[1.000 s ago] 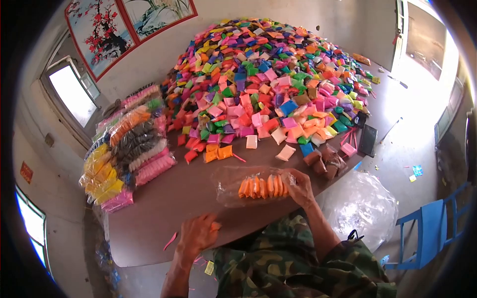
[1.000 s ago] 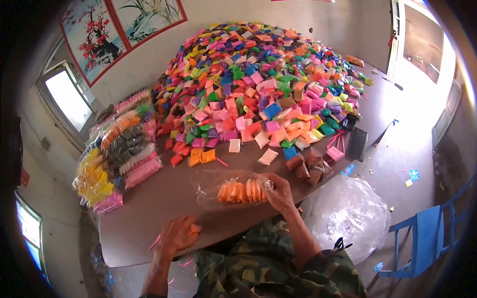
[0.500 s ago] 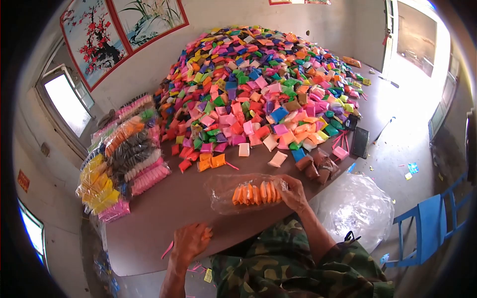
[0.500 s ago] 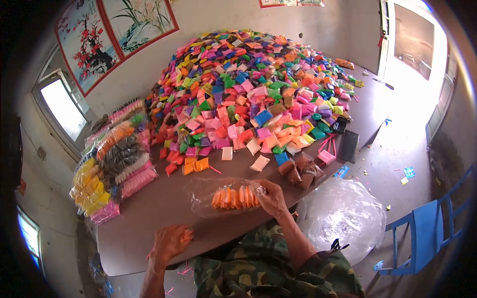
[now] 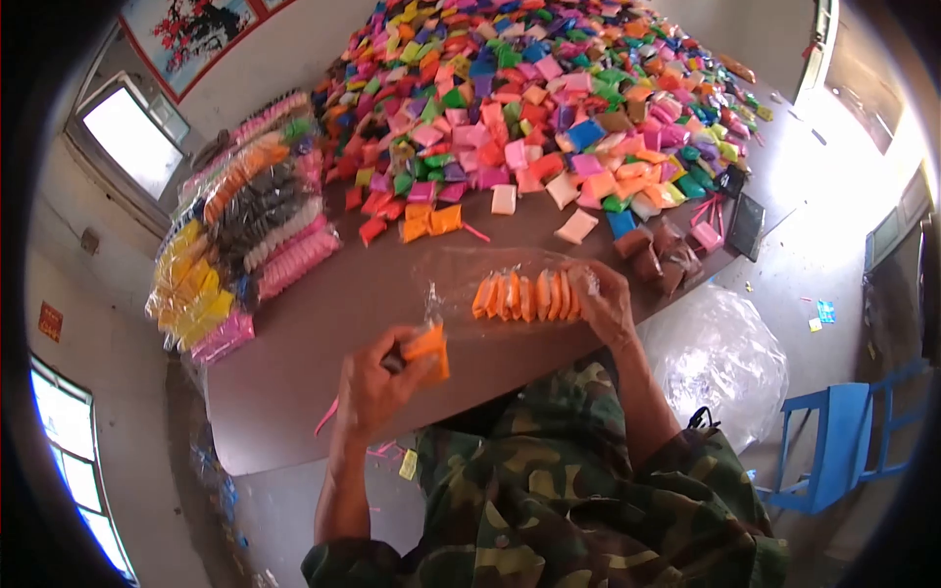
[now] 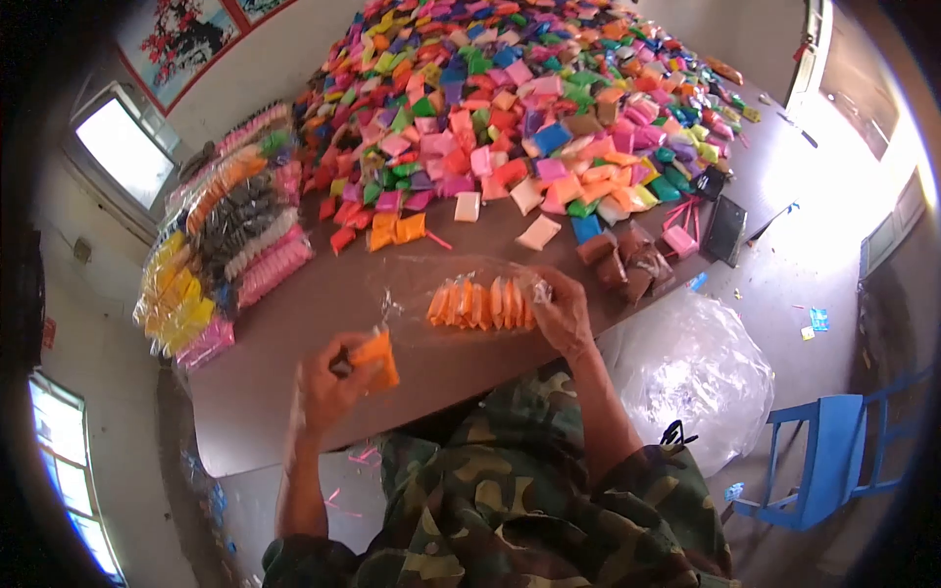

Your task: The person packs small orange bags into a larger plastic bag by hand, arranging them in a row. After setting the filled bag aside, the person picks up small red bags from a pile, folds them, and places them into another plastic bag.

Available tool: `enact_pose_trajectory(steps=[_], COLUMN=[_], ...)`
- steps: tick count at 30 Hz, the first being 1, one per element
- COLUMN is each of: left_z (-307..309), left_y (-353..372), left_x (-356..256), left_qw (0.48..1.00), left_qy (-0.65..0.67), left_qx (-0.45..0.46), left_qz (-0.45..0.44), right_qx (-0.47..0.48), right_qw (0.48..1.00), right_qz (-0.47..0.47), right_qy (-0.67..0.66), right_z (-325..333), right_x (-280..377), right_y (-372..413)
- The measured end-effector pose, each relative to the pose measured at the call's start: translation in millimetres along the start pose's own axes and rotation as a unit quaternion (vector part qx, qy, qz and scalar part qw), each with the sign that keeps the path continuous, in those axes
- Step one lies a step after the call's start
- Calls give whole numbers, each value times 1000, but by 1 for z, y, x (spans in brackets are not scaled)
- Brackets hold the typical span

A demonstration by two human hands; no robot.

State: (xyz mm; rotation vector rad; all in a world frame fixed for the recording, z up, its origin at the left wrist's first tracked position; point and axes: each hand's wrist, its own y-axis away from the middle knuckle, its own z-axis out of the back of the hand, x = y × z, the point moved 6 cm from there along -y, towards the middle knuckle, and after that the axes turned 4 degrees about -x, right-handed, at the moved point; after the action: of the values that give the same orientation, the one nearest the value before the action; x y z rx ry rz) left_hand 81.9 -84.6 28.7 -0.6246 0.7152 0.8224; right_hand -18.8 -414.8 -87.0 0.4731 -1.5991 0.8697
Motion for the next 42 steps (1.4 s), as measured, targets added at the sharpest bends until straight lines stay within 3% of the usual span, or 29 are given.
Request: enact_pose_trajectory(steps=[4, 10, 19, 22, 25, 28, 42], left_z=[-27, -43, -60, -60, -68, -79, -104], left_y=[-26, -53, -62, -65, -62, -55, -53], left_x=[2, 23, 33, 42, 27, 21, 33], left_qw=[984, 976, 978, 980, 973, 971, 956], left_qy=[168, 175, 85, 41, -96, -121, -235], left_qx=[-37, -105, -158, -174, -211, -203, -171], left_qz=[51, 81, 103, 84, 7, -47, -41], right_qx=[4, 8, 16, 7, 11, 13, 20], right_qw=[1000, 1000, 1000, 1000, 1000, 1000, 1000], right_qz=[10, -5, -10, -2, -1, 0, 7], right_qy=[-1, -13, -4, -16, -13, -3, 20], right_z=[-1, -3, -2, -4, -4, -3, -1], right_x=[11, 5, 7, 10, 7, 7, 10], right_y=[0, -2, -1, -1, -1, -1, -1])
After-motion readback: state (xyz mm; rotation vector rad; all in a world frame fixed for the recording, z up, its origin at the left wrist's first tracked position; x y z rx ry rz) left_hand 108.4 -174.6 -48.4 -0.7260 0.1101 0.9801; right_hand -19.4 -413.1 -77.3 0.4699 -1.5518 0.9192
